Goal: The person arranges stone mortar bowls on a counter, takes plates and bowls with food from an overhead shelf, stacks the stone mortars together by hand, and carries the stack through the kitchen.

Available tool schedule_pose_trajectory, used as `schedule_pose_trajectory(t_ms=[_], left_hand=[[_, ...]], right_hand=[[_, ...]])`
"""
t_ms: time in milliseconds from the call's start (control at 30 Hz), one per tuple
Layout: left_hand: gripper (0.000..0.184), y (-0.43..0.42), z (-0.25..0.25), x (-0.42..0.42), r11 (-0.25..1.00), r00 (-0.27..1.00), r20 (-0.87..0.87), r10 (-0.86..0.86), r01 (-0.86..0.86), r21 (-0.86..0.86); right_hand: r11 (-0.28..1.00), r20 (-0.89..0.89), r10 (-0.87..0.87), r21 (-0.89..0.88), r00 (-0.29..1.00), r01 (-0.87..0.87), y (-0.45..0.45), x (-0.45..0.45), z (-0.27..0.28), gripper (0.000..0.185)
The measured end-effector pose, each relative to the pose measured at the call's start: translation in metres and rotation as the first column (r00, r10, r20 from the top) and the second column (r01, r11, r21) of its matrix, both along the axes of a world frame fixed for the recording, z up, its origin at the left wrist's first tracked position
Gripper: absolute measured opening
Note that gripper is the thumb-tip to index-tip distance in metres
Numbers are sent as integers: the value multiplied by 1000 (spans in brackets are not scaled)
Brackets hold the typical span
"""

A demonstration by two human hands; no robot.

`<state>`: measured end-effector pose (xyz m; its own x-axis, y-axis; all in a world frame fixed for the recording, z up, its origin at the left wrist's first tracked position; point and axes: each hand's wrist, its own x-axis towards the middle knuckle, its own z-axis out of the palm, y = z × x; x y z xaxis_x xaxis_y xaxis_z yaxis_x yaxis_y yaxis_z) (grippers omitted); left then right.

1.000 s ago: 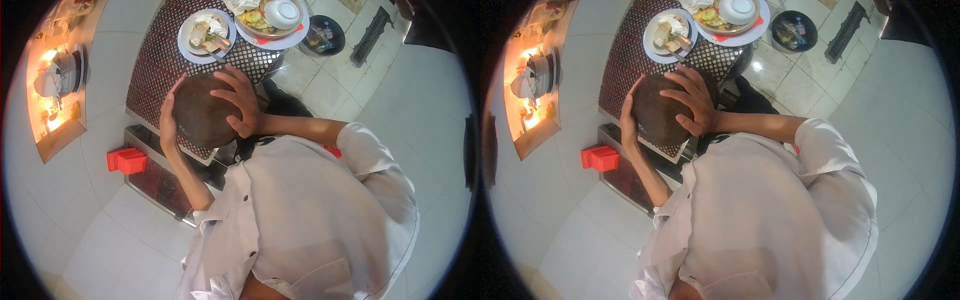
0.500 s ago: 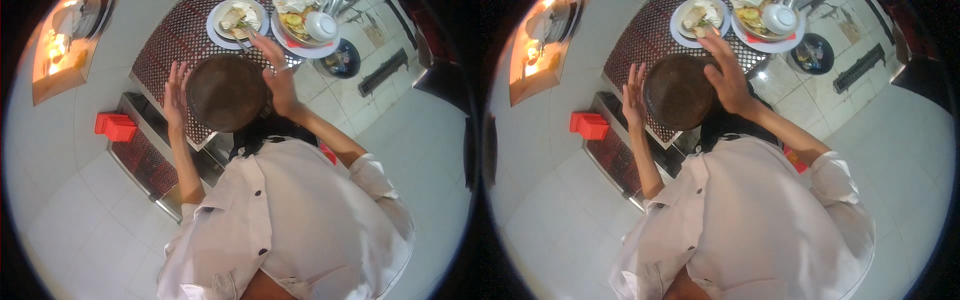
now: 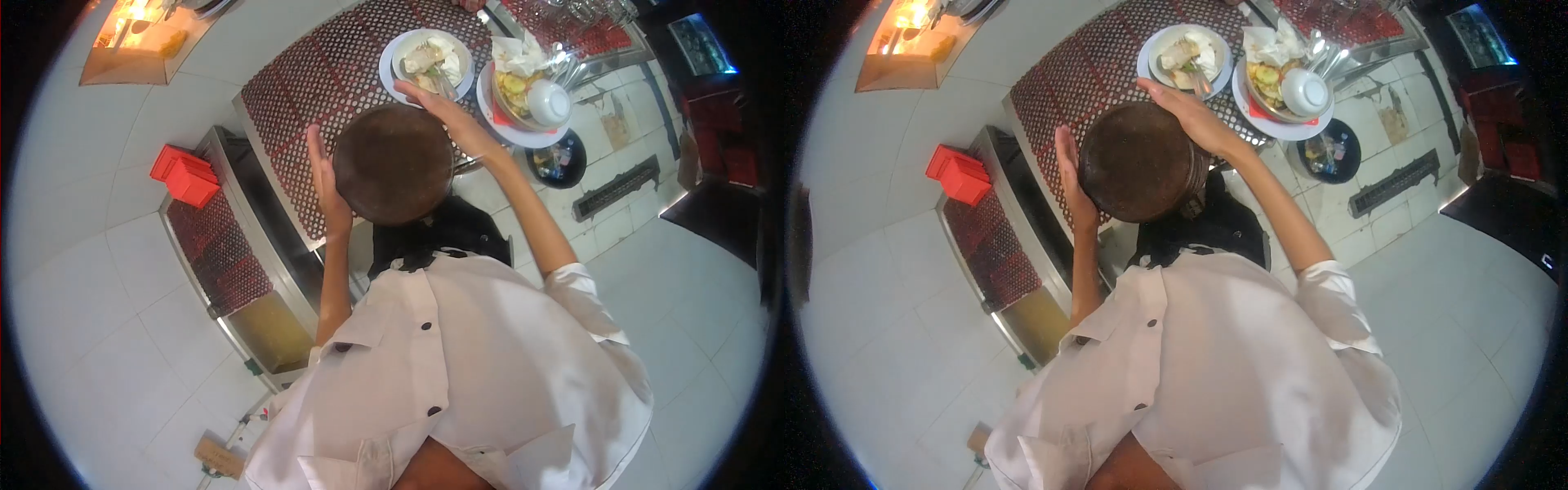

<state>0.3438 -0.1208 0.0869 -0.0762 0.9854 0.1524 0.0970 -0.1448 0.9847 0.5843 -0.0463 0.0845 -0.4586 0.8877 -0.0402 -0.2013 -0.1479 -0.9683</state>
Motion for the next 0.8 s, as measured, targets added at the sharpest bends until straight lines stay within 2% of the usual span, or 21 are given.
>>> schedule_pose_trajectory(t_ms=[67,100,200,233,333,400,467,533,633,733,767,800], left_hand=[[74,-7,-2,6,998,998,-21,51,-50,38],[75,-8,0,9,998,998,-6,65,-65,28],[76,-4,12,13,998,976,214,32,-18,-67],[72,-1,5,7,997,985,170,4,9,-76],[70,2,9,5,994,971,237,-29,54,-99],[69,13,-3,-10,926,766,614,188,70,-372],[69,11,-4,-13,929,748,640,176,88,-359],[70,-5,7,-8,993,947,316,-58,89,-82],[71,-11,-32,-21,994,889,457,39,14,-112],[77,-18,-24,-4,976,935,332,128,-60,-208],[79,-16,-24,-1,980,918,373,136,-70,-184],[80,-14,-24,1,984,899,415,141,-80,-160]], right_hand=[[999,-76,-40,1,996,40,8,-12,-2,65],[998,3,65,-1,998,-65,8,-15,3,65],[1000,-44,15,-23,999,-16,4,-18,-2,67],[995,-92,26,-90,995,-34,2,-16,-4,67],[994,-28,3,-112,1000,-7,-3,-14,-3,67],[993,23,0,-114,1000,3,-3,-15,2,64],[993,29,-15,-116,999,19,-4,-16,4,64],[992,-10,-39,-121,999,38,-5,-15,3,66],[968,-23,-97,-236,995,89,-6,-13,5,71],[967,-154,-75,-254,985,34,-8,-16,0,74],[964,-176,-121,-257,977,73,-11,-20,-2,76],[971,-113,-138,-211,984,112,-11,-22,1,76]])
